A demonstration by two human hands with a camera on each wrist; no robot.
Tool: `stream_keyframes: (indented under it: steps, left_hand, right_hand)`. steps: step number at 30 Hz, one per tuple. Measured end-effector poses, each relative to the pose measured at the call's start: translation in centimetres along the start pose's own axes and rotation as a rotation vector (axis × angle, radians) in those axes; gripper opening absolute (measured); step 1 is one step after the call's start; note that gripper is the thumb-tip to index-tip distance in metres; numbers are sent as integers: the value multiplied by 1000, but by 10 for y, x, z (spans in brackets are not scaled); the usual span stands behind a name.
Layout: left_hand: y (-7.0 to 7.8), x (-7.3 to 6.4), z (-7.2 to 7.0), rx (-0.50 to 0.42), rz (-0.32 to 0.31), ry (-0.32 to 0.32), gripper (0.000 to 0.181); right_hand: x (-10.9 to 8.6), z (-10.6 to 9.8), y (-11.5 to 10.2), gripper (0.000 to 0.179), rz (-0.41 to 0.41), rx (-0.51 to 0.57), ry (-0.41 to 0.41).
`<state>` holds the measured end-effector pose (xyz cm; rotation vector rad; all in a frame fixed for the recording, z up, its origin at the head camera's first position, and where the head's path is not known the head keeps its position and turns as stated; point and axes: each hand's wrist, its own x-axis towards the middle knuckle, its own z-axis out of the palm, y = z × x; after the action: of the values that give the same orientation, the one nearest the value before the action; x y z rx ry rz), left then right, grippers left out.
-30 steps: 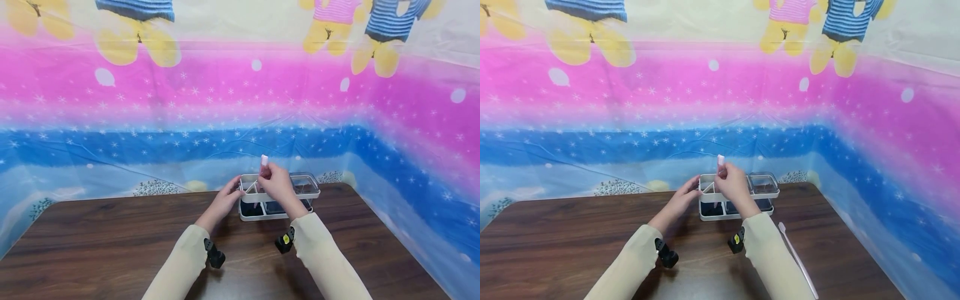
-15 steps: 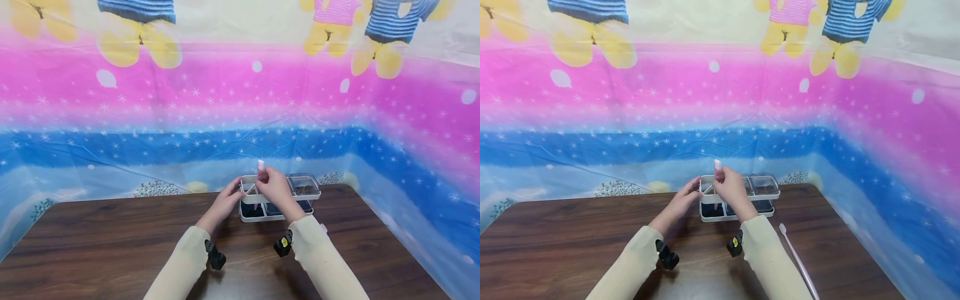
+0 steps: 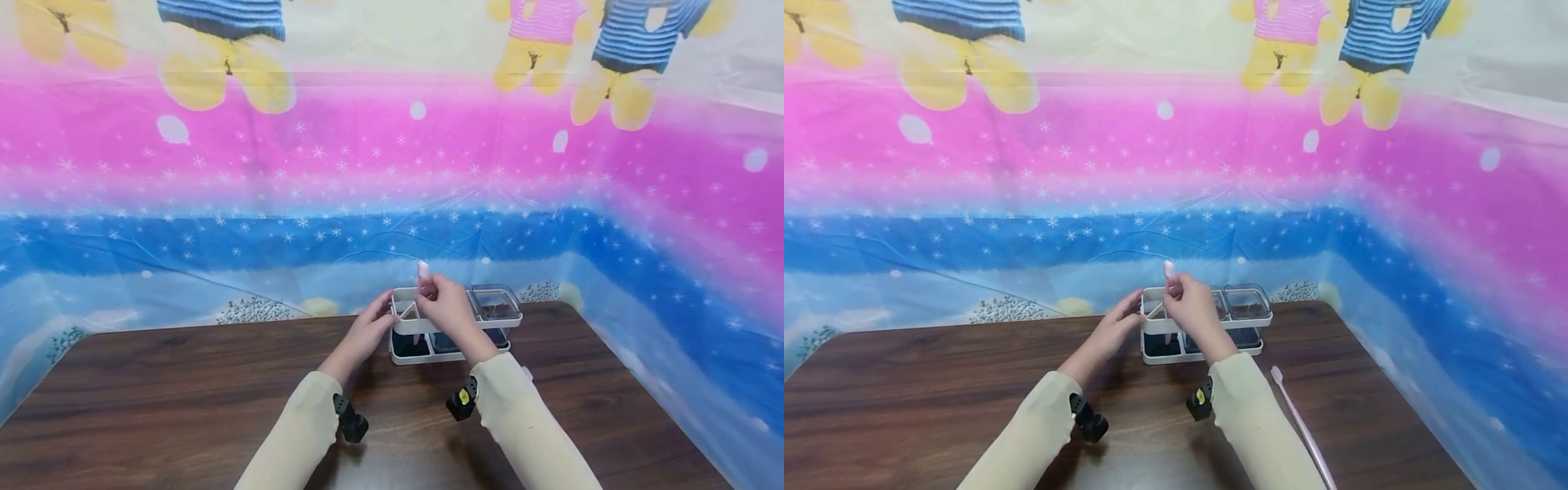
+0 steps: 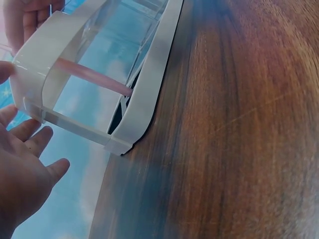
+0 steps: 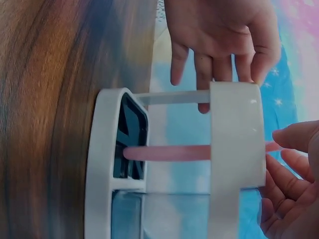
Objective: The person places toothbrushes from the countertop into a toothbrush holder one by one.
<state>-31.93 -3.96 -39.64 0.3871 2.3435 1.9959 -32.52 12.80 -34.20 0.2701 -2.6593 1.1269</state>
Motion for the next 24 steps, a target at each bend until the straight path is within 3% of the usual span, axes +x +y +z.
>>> stream_keyframes:
  steps: [4,9,16,24]
  left_hand:
    - [-3,2,1,-3,-3,-2,62]
    - [-3,4,0,-4,-3,9,62]
    - [0,5,-2,11,-11,9,63]
    - [-2,6,1,15,-13,-6,62]
  right_hand:
    - [-4,-16,2,31,-13,-9,-25]
    - [-16,-57,7,35,-72,-19,4]
    - [-45,-118,18,34,-127,-61,73]
    - [-87,-157,46,34,-100,-176,128]
